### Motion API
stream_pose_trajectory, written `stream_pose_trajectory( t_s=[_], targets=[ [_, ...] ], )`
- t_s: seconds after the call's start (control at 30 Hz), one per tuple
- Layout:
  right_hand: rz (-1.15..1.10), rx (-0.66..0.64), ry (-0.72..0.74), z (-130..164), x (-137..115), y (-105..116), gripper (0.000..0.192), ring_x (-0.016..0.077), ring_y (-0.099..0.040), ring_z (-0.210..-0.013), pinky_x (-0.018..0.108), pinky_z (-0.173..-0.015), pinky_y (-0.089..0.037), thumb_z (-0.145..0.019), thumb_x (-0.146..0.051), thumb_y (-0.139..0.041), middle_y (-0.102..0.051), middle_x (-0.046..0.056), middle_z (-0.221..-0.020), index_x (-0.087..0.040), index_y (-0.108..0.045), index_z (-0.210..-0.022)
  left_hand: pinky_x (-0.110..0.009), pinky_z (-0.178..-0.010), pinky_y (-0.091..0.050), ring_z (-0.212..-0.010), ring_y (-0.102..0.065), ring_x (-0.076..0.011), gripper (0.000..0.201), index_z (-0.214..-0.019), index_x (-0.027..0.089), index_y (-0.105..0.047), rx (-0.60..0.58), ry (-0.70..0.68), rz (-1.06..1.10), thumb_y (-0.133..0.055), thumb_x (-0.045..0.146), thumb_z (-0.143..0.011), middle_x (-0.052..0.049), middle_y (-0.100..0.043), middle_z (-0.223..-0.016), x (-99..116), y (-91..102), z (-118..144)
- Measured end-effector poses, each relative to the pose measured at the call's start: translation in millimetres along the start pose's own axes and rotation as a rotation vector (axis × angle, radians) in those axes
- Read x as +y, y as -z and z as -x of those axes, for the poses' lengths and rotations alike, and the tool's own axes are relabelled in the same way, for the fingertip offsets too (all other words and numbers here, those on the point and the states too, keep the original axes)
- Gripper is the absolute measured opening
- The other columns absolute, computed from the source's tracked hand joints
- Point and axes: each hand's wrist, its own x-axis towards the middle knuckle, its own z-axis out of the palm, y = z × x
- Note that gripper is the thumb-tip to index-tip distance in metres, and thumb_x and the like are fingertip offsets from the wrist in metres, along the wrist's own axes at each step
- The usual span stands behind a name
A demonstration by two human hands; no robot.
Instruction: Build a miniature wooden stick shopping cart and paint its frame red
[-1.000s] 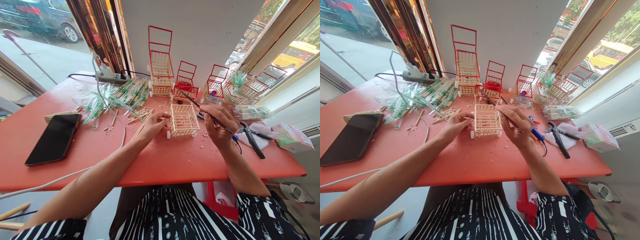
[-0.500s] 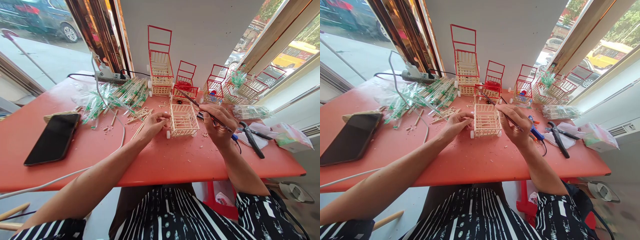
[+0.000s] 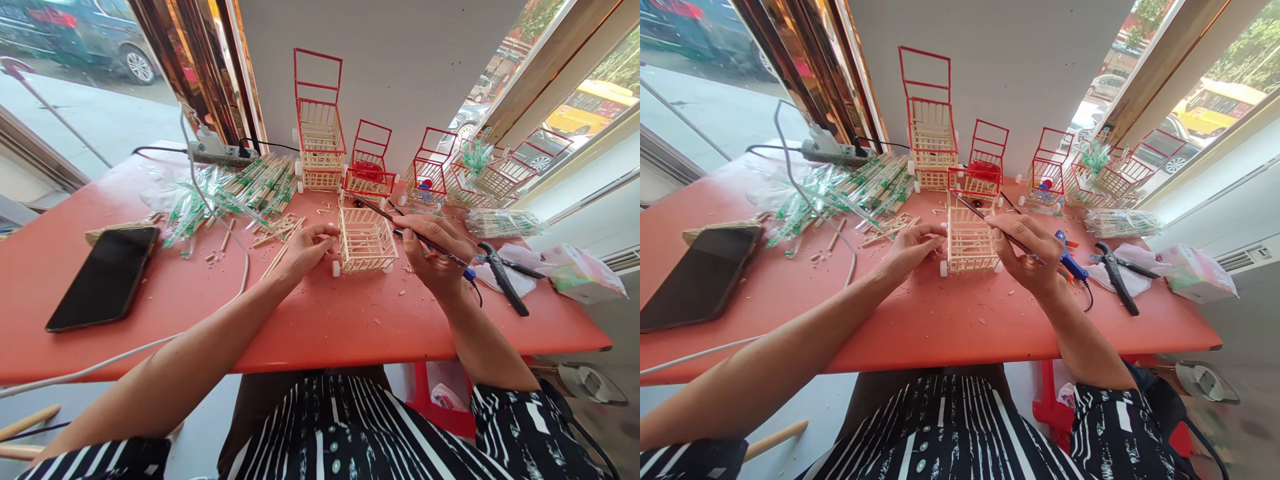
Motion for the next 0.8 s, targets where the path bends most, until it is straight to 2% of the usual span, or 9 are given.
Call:
stream_pose_trajectory(
  t_s=[0.2, 0.4, 0.53, 0.63, 0.8],
  targets=[
    [0.053, 0.024, -0.040, 0.5, 0.5, -1.5, 0.028, 0.0233, -0.088, -0.092, 0.037, -0.087, -0.073, -0.101, -0.014, -0.071, -0.090, 0.005, -0.103, -0.027, -0.086, -0.120, -0.023, -0.059, -0.053, -0.057, -0.067, -0.0128, 0.024, -0.097, 0.018, -0.082, -0.013, 0.017, 0.024, -0.073, 0.025, -0.075, 0.002, -0.070, -0.065, 6.6, -0.9, 3.0],
    [0.021, 0.028, -0.027, -0.6, 0.6, -1.7, 0.035, 0.0225, -0.087, -0.092, 0.036, -0.083, -0.073, -0.100, -0.007, -0.071, -0.090, 0.005, -0.103, -0.030, -0.085, -0.123, -0.023, -0.059, -0.054, -0.057, -0.066, -0.0125, 0.022, -0.095, 0.017, -0.081, 0.000, 0.008, 0.023, -0.073, 0.023, -0.075, 0.001, -0.069, -0.065, 9.5, -1.9, 5.5],
    [0.044, 0.052, -0.035, -1.7, -1.0, 0.4, 0.029, 0.0222, -0.087, -0.090, 0.035, -0.084, -0.072, -0.101, -0.010, -0.070, -0.090, 0.005, -0.102, -0.028, -0.086, -0.118, -0.023, -0.058, -0.053, -0.057, -0.068, -0.0132, 0.022, -0.096, 0.017, -0.082, -0.006, 0.017, 0.026, -0.074, 0.023, -0.076, 0.001, -0.069, -0.066, 7.2, -2.0, 4.0],
    [0.056, 0.006, -0.051, -1.9, -2.1, 2.0, 0.026, 0.0215, -0.086, -0.087, 0.034, -0.082, -0.071, -0.101, -0.010, -0.068, -0.089, 0.005, -0.096, -0.025, -0.086, -0.111, -0.022, -0.058, -0.052, -0.056, -0.068, -0.0126, 0.023, -0.096, 0.017, -0.082, 0.001, 0.010, 0.019, -0.073, 0.023, -0.076, 0.001, -0.070, -0.065, 5.0, -1.8, 2.7],
    [-0.013, -0.083, -0.074, 0.3, 0.3, -0.2, 0.025, 0.0199, -0.085, -0.087, 0.032, -0.082, -0.069, -0.101, -0.009, -0.068, -0.088, 0.006, -0.098, -0.024, -0.085, -0.112, -0.021, -0.059, -0.051, -0.057, -0.067, -0.0120, 0.025, -0.099, 0.017, -0.082, -0.010, 0.000, 0.030, -0.073, 0.023, -0.076, 0.002, -0.069, -0.065, 3.9, -1.4, 3.7]
  ],
)
